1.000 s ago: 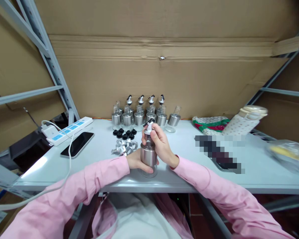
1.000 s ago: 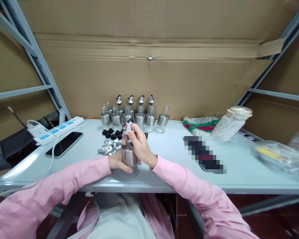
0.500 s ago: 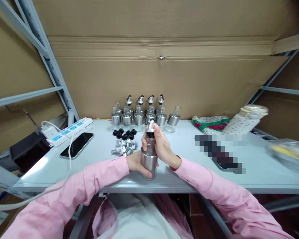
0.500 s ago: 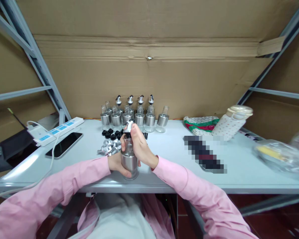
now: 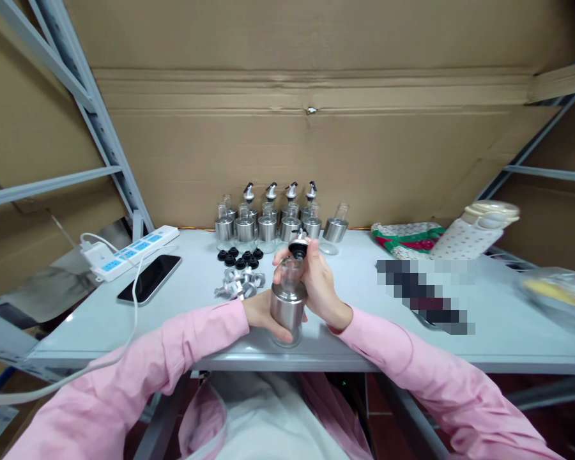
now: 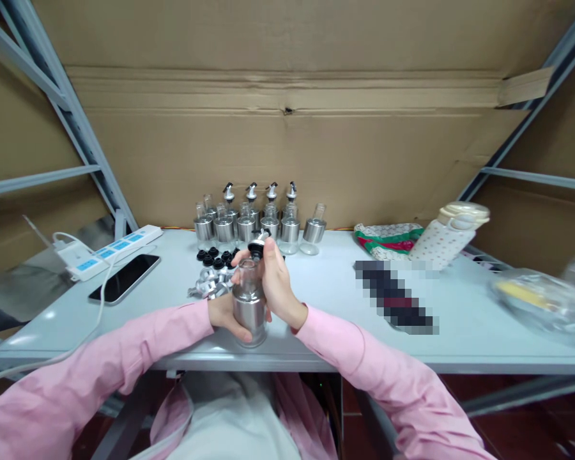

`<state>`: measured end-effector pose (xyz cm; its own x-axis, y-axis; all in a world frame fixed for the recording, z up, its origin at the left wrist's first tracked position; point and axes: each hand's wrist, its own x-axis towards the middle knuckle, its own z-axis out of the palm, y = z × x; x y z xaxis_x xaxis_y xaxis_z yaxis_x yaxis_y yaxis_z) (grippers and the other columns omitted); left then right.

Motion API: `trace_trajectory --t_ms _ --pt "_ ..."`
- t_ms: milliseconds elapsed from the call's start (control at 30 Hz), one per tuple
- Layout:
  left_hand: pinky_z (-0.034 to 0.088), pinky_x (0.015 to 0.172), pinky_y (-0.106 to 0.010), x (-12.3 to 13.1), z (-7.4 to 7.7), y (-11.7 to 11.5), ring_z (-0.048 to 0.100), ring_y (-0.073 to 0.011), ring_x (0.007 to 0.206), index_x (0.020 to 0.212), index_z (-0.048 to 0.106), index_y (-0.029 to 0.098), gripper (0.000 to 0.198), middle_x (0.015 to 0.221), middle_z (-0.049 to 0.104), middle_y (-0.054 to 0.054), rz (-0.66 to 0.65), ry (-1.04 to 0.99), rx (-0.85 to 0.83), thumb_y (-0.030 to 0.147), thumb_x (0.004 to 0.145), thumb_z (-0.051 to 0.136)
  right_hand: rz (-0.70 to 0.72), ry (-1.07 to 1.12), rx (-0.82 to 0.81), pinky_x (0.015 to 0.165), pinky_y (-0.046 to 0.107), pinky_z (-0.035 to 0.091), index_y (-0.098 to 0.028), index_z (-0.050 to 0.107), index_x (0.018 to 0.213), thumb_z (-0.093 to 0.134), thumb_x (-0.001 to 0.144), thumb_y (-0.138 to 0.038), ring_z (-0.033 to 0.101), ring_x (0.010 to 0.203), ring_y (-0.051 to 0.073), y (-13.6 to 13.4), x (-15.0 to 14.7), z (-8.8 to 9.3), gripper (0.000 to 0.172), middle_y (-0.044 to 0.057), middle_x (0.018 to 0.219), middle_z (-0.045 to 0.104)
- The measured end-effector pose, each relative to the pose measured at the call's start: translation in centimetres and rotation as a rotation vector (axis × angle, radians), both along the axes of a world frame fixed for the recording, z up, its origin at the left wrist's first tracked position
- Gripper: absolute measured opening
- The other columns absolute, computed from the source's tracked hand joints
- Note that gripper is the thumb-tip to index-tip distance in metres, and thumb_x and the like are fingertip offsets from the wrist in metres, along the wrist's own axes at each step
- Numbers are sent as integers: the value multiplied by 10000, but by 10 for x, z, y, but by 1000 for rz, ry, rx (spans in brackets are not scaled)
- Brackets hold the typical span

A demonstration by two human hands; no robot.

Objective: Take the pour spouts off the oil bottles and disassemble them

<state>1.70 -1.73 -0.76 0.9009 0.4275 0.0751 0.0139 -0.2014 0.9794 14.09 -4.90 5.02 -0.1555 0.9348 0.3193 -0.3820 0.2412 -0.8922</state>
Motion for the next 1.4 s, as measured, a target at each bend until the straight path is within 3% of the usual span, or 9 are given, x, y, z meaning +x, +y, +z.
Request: trace_trajectory --t_ms 100,233,400,500,600,800,1000,1100,1400 --pt "455 776 -318 0 0 0 585 -180 815 885 642 132 543 866 634 -69 1 5 45 432 465 810 -51 26 9 471 235 449 -199 461 805 367 815 -615 564 579 119 1 0 1 427 25 763 605" --pt "454 784 -318 0 -3 1 589 -186 837 899 643 134 562 894 640 -77 4 -7 -10 411 445 824 -191 29 282 573 245 448 -235 384 825 533 794 -312 520 647 102 5 6 0 170 -21 835 569" --pt "447 804 -328 -1 -6 2 577 -187 859 904 633 137 523 892 633 -74 -5 -23 -42 352 468 827 -348 -389 647 594 271 400 -213 478 745 529 778 -241 478 641 124 2 28 13 67 -3 707 526" --pt "444 805 -332 -1 -6 2 574 -187 855 898 626 140 512 884 631 -69 9 -34 -54 332 469 829 -404 -607 754 552 275 391 -203 516 676 578 768 -279 473 572 126 -5 38 23 134 1 626 535" --pt "436 820 -338 -1 -5 3 573 -190 866 893 625 142 527 893 637 -72 23 -31 -103 355 457 831 -310 -786 759 526 251 392 -199 508 653 636 742 -305 479 535 109 -9 44 24 188 -16 592 539" --pt "442 801 -339 -1 -3 1 572 -188 853 898 640 139 552 889 638 -73 22 -5 -105 376 438 833 -262 -864 602 551 233 422 -223 482 946 651 735 -392 519 568 112 -8 45 13 319 -39 642 533" --pt "454 791 -334 0 0 0 575 -185 851 869 641 139 528 889 634 -69 35 10 -121 352 430 840 -297 -1024 668 615 269 449 -213 546 907 558 811 -384 590 699 160 -15 44 19 196 43 860 636" --pt "454 778 -326 1 2 -1 577 -181 836 862 642 140 518 881 634 -63 21 20 -140 334 425 843 -288 -994 649 577 254 448 -213 551 864 560 812 -356 590 656 150 -21 44 22 153 25 797 640" --pt "419 790 -318 7 -7 3 615 -166 784 932 611 138 528 800 658 -59 38 -187 -435 295 480 836 -819 -704 660 652 287 460 -234 558 803 592 767 -365 577 697 154 7 69 59 140 -3 753 596"
